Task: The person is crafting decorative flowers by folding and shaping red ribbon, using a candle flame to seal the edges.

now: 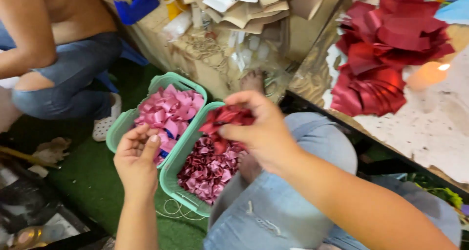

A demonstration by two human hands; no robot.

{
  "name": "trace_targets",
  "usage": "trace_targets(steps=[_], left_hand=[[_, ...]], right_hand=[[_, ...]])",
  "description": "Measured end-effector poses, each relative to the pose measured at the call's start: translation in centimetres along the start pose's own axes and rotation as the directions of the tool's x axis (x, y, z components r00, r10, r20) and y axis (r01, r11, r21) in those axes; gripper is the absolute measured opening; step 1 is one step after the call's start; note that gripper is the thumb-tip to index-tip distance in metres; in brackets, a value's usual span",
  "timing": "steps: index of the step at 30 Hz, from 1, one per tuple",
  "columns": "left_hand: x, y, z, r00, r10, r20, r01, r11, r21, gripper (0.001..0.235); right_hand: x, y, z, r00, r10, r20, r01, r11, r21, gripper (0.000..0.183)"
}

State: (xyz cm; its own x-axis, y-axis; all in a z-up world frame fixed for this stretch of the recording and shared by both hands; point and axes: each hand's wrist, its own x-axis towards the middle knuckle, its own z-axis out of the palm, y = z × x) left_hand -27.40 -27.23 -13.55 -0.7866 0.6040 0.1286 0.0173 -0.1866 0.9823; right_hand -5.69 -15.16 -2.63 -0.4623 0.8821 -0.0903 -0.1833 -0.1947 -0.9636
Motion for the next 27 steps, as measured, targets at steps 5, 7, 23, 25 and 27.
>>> trace_targets(steps=[5, 7, 23, 25, 27], left_hand=[[1.2, -3.6, -3.8, 0.998, 0.057, -0.042, -0.061, 0.993, -0.098, 0.027], [0.3, -4.0, -5.2, 0.998, 0.009, -0.057, -0.016, 0.992, -0.122, 0.025], [-1.4, -1.9, -3.5, 1.000, 0.005, 0.003, -0.005, 0.978, -0.210, 0.026], [-1.0, -0.7, -1.4, 0.999, 0.026, 0.042, -0.017, 0.981, -0.191, 0.030], [-1.0, 1.6, 1.3, 0.998, 0.011, 0.069, -0.010, 1.000, -0.011, 0.027]], right_hand=[[5.4, 8.1, 3.8, 0.979, 0.157, -0.128, -0.185, 0.954, -0.238, 0.072], [5.7, 8.6, 4.0, 0.950, 0.254, -0.181, -0.301, 0.901, -0.312, 0.081], [1.3, 4.7, 1.5, 0.985, 0.055, 0.162, -0.052, 0.998, -0.022, 0.068], [-1.3, 1.7, -0.9, 0.968, -0.125, 0.218, 0.119, 0.992, 0.038, 0.061], [-4.8, -2.8, -4.0, 0.856, -0.391, 0.338, 0.468, 0.864, -0.187, 0.039]])
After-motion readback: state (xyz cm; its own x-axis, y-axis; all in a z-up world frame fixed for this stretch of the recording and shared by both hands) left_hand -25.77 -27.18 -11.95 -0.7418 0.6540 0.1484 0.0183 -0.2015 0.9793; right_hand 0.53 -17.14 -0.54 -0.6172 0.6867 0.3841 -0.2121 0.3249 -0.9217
